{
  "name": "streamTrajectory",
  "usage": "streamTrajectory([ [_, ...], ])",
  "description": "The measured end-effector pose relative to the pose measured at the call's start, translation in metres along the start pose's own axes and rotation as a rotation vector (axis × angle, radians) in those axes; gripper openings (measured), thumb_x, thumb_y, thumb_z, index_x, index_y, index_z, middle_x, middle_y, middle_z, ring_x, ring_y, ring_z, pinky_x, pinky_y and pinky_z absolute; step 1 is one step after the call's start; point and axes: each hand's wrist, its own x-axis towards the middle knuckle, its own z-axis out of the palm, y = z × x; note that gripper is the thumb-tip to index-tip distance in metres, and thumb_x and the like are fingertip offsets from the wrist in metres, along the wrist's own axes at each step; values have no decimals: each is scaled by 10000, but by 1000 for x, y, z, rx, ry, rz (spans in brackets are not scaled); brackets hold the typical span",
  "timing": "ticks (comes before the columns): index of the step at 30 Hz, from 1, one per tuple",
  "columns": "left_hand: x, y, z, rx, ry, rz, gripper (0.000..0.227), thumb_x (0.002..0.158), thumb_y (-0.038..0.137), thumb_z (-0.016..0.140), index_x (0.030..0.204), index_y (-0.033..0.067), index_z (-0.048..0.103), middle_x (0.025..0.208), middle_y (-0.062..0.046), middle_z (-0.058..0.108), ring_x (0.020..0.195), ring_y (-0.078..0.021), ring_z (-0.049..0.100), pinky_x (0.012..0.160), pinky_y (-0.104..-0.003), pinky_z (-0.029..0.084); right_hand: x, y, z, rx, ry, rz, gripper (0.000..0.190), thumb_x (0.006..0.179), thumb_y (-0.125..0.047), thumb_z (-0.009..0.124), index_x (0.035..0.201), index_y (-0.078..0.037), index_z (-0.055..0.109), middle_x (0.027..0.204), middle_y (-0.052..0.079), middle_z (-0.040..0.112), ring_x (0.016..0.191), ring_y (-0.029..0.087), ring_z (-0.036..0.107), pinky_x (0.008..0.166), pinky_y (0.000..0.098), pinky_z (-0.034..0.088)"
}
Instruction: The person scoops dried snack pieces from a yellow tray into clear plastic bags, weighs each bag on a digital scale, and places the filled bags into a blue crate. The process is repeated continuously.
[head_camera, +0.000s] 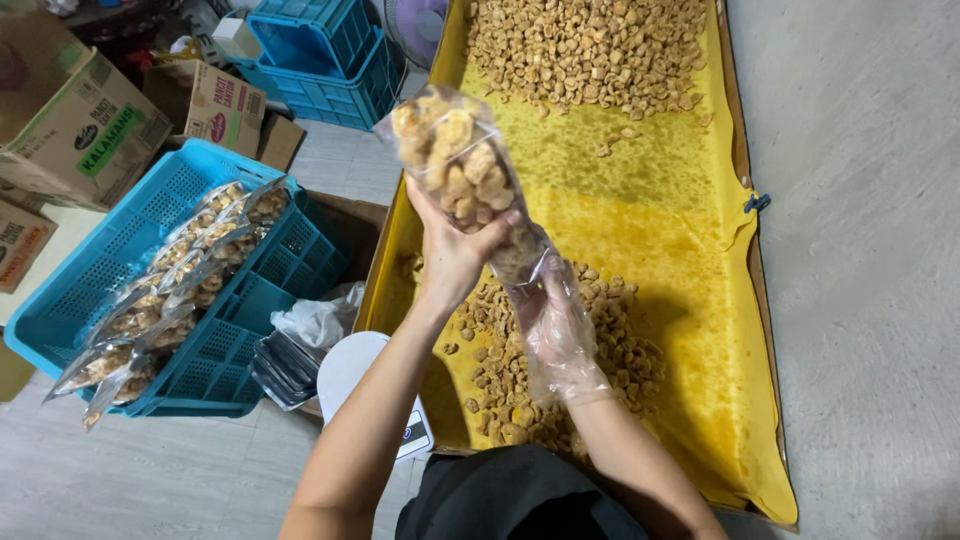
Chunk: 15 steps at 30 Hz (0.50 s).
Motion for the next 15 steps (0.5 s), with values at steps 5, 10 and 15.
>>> streamTrajectory([
  [5, 9, 14, -17, -99, -131, 285, 1536, 720, 680, 876, 1564, 59, -247, 1650, -249, 101, 1527, -374, 382, 1288, -493, 376, 8, -1, -7, 180, -99, 109, 569, 999, -276, 692, 1484, -70, 477, 1364, 164, 581, 1209, 283, 565, 928, 407, 522],
  [10, 12, 11, -13, -138, -338, 163, 1439, 673, 833, 733, 1629, 18, 31, 1666, -263, 252, 1562, -404, 317, 1273, -551, 346, 10, 3, -7, 397, -47, 199, 542, 944, -206, 690, 1446, -79, 530, 1391, 151, 581, 1277, 286, 566, 1059, 426, 558],
  [15, 4, -2, -8, 170, -373, 249, 1299, 765, 803, 641, 1643, 32, 73, 1696, -246, 218, 1610, -393, 212, 1357, -571, 251, 6, 0, -8, 395, -48, 116, 444, 947, -182, 698, 1356, -76, 560, 1366, 139, 595, 1267, 283, 565, 1080, 461, 533],
])
